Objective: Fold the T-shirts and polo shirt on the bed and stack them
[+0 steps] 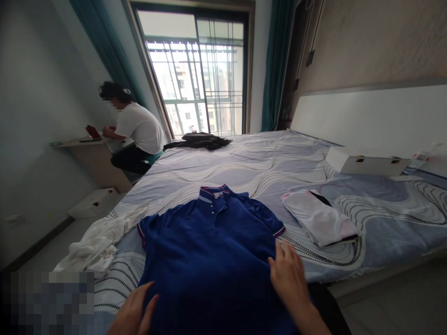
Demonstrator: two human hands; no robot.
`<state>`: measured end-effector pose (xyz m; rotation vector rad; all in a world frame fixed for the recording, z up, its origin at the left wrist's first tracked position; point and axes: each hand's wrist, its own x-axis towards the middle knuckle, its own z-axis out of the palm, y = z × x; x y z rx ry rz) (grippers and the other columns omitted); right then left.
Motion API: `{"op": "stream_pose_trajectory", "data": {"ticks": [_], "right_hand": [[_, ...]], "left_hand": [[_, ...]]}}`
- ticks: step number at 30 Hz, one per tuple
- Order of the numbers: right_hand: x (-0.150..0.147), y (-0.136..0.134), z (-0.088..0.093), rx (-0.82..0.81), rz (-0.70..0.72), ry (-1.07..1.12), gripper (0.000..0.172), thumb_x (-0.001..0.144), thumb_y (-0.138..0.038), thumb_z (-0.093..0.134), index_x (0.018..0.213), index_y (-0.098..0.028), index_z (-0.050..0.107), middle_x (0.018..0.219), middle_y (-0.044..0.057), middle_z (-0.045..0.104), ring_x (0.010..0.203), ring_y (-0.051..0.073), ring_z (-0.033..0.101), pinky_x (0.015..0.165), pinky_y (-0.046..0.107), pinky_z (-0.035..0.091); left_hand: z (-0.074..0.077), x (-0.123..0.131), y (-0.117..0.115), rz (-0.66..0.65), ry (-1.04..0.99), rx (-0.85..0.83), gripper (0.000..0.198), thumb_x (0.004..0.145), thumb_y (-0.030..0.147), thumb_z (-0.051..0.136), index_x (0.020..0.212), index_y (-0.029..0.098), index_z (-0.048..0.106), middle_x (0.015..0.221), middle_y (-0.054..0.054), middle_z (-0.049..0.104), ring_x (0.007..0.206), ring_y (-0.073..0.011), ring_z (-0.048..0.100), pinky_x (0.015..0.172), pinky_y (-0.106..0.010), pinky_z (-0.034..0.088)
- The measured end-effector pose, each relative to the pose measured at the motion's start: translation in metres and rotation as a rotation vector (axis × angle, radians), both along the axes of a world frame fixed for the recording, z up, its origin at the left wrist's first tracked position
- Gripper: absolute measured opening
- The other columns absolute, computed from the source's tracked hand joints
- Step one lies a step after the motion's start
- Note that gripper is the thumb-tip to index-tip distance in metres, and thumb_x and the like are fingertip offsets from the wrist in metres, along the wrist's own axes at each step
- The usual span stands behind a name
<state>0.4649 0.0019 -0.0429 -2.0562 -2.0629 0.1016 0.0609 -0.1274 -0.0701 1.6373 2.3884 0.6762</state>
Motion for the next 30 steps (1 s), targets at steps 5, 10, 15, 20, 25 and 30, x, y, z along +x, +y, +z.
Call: {"op": "stream_pose_trajectory", "data": {"ticks": [5,10,15,20,25,30], "right_hand": [[-0.122,0.051,-0.016,-0.144,0.438,0.038,0.068,0.100,-0.044,0.033,0.158,-0.009,0.029,0.166,0.009,0.016,0.153,0.034,0.007,0.123,0.053,0.011],[-0.157,0.129,-0.027,-0.127,0.497,0.051,0.070,0.101,-0.052,0.028,0.159,-0.014,0.024,0.166,0.007,0.015,0.154,0.032,0.002,0.123,0.057,0.001],[-0.172,0.194,-0.027,-0.090,0.570,0.042,0.064,0.102,-0.046,0.028,0.159,-0.016,0.025,0.166,0.007,0.018,0.154,0.031,0.006,0.122,0.057,0.005],[-0.191,0.237,-0.028,-0.085,0.694,-0.013,0.060,0.102,-0.044,0.030,0.160,-0.026,0.024,0.168,0.001,0.012,0.154,0.031,0.004,0.121,0.061,0.006],[-0.189,0.259,-0.022,-0.049,0.700,-0.016,0.057,0.103,-0.038,0.024,0.160,-0.030,0.022,0.167,0.001,0.020,0.153,0.030,0.008,0.119,0.064,0.004],[-0.157,0.275,-0.024,0.116,0.027,0.006,0.057,0.100,-0.041,0.039,0.145,-0.007,0.046,0.144,0.026,0.049,0.136,0.041,0.038,0.113,0.061,0.020]], "left_hand": [[0.019,0.079,0.131,-0.467,0.199,-0.041,0.056,0.099,0.038,0.029,0.152,0.024,0.041,0.162,-0.006,0.034,0.152,-0.0294,0.022,0.120,-0.056,0.028],[-0.002,0.069,0.216,-0.410,0.299,-0.097,0.057,0.100,0.046,0.030,0.155,0.031,0.035,0.165,-0.002,0.027,0.153,-0.0294,0.018,0.122,-0.060,0.019],[-0.004,0.052,0.263,-0.306,0.244,-0.056,0.056,0.101,0.050,0.024,0.150,0.031,0.044,0.162,-0.002,0.035,0.151,-0.0269,0.025,0.121,-0.056,0.023],[-0.007,0.049,0.302,-0.198,0.212,-0.060,0.059,0.100,0.052,0.027,0.151,0.026,0.043,0.162,-0.007,0.036,0.151,-0.0303,0.025,0.120,-0.060,0.021],[-0.006,0.042,0.334,-0.125,0.239,-0.005,0.052,0.101,0.042,0.029,0.151,0.033,0.042,0.164,-0.006,0.030,0.151,-0.0339,0.021,0.117,-0.064,0.022],[0.000,0.000,0.337,0.201,0.324,0.052,0.055,0.098,0.042,0.039,0.141,0.011,0.052,0.138,-0.021,0.057,0.131,-0.0363,0.048,0.108,-0.057,0.036]]}}
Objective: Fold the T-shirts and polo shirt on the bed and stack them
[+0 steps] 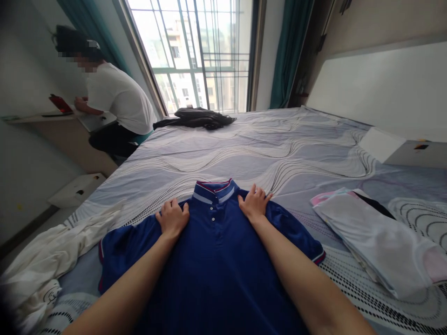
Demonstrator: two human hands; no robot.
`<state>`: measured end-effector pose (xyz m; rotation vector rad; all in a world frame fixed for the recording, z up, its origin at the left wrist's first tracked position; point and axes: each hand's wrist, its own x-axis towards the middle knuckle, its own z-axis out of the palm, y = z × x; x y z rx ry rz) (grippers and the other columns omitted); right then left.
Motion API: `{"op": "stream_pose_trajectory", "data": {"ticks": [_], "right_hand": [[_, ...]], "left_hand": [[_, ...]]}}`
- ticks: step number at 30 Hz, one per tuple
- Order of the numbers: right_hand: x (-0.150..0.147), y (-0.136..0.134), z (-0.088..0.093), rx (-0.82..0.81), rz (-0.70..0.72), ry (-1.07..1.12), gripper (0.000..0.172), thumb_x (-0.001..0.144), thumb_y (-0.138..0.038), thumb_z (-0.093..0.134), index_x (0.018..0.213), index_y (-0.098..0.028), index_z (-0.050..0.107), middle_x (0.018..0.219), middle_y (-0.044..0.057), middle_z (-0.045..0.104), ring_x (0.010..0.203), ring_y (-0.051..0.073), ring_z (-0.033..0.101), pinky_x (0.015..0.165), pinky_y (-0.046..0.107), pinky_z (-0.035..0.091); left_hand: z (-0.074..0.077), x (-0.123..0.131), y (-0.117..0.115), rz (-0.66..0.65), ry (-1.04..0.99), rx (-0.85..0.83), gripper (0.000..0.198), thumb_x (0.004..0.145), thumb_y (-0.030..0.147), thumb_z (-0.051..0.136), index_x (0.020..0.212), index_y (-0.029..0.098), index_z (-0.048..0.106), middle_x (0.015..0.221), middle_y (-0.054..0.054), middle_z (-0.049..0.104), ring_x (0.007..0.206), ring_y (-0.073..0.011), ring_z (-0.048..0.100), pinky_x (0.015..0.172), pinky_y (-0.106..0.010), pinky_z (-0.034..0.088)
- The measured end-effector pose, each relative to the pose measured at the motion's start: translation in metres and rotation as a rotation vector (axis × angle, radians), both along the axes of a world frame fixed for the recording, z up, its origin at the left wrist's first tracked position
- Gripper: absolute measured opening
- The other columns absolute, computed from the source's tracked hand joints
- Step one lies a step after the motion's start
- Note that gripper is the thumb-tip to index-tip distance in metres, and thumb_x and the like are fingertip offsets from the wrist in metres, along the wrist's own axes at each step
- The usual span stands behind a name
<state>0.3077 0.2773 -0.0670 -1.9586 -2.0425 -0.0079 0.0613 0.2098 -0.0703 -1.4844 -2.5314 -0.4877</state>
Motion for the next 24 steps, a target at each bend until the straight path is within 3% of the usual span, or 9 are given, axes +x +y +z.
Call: {"op": "stream_pose_trajectory", "data": {"ticks": [2,6,10,13,17,20,24], "right_hand": [[0.012,0.007,-0.002,-0.050,0.047,-0.042,0.046,0.101,-0.043,0.043,0.126,-0.008,0.059,0.125,0.024,0.062,0.121,0.037,0.054,0.105,0.050,0.036],[0.019,0.032,0.005,-0.073,0.195,-0.137,0.032,0.106,-0.037,0.034,0.117,-0.016,0.056,0.101,0.014,0.071,0.091,0.028,0.069,0.081,0.035,0.047],[0.011,0.090,0.031,0.033,0.170,-0.198,0.035,0.106,-0.041,0.029,0.118,-0.017,0.052,0.099,0.014,0.072,0.088,0.028,0.071,0.074,0.032,0.048],[0.002,0.140,0.039,0.066,0.159,-0.230,0.036,0.106,-0.041,0.030,0.123,-0.016,0.051,0.105,0.017,0.072,0.093,0.029,0.071,0.078,0.034,0.048],[-0.009,0.182,0.013,-0.011,0.150,-0.232,0.036,0.105,-0.041,0.035,0.124,-0.015,0.053,0.107,0.017,0.071,0.096,0.028,0.069,0.084,0.035,0.047],[-0.012,0.193,-0.013,0.007,0.132,-0.228,0.036,0.104,-0.038,0.037,0.121,-0.012,0.056,0.113,0.020,0.069,0.107,0.030,0.064,0.094,0.040,0.043],[-0.020,0.186,-0.024,0.192,0.065,-0.229,0.043,0.103,-0.019,0.027,0.131,-0.004,0.055,0.128,0.024,0.062,0.124,0.034,0.052,0.112,0.053,0.025]], "left_hand": [[0.002,-0.024,-0.005,-0.119,0.042,-0.090,0.054,0.096,0.051,0.041,0.131,0.014,0.061,0.121,-0.019,0.066,0.117,-0.0344,0.058,0.099,-0.049,0.044],[0.013,-0.060,0.002,-0.337,0.081,-0.255,0.049,0.101,0.050,0.028,0.118,0.022,0.063,0.096,-0.009,0.074,0.088,-0.0272,0.069,0.074,-0.034,0.047],[0.033,-0.073,0.054,-0.307,0.182,-0.167,0.048,0.103,0.050,0.021,0.114,0.024,0.060,0.096,-0.008,0.074,0.084,-0.0264,0.070,0.065,-0.030,0.042],[0.036,-0.080,0.106,-0.257,0.185,-0.128,0.048,0.102,0.051,0.021,0.118,0.024,0.058,0.098,-0.009,0.074,0.087,-0.0263,0.070,0.067,-0.030,0.043],[0.013,-0.091,0.151,-0.236,0.106,-0.218,0.047,0.101,0.052,0.025,0.118,0.024,0.059,0.100,-0.011,0.074,0.091,-0.0274,0.070,0.073,-0.033,0.046],[-0.003,-0.095,0.162,-0.255,0.110,-0.216,0.048,0.100,0.053,0.030,0.120,0.023,0.061,0.103,-0.013,0.073,0.096,-0.0300,0.068,0.082,-0.040,0.048],[-0.004,-0.078,0.166,-0.264,0.235,-0.068,0.046,0.100,0.035,0.034,0.133,0.012,0.057,0.133,-0.025,0.059,0.130,-0.0393,0.050,0.101,-0.056,0.039]]}}
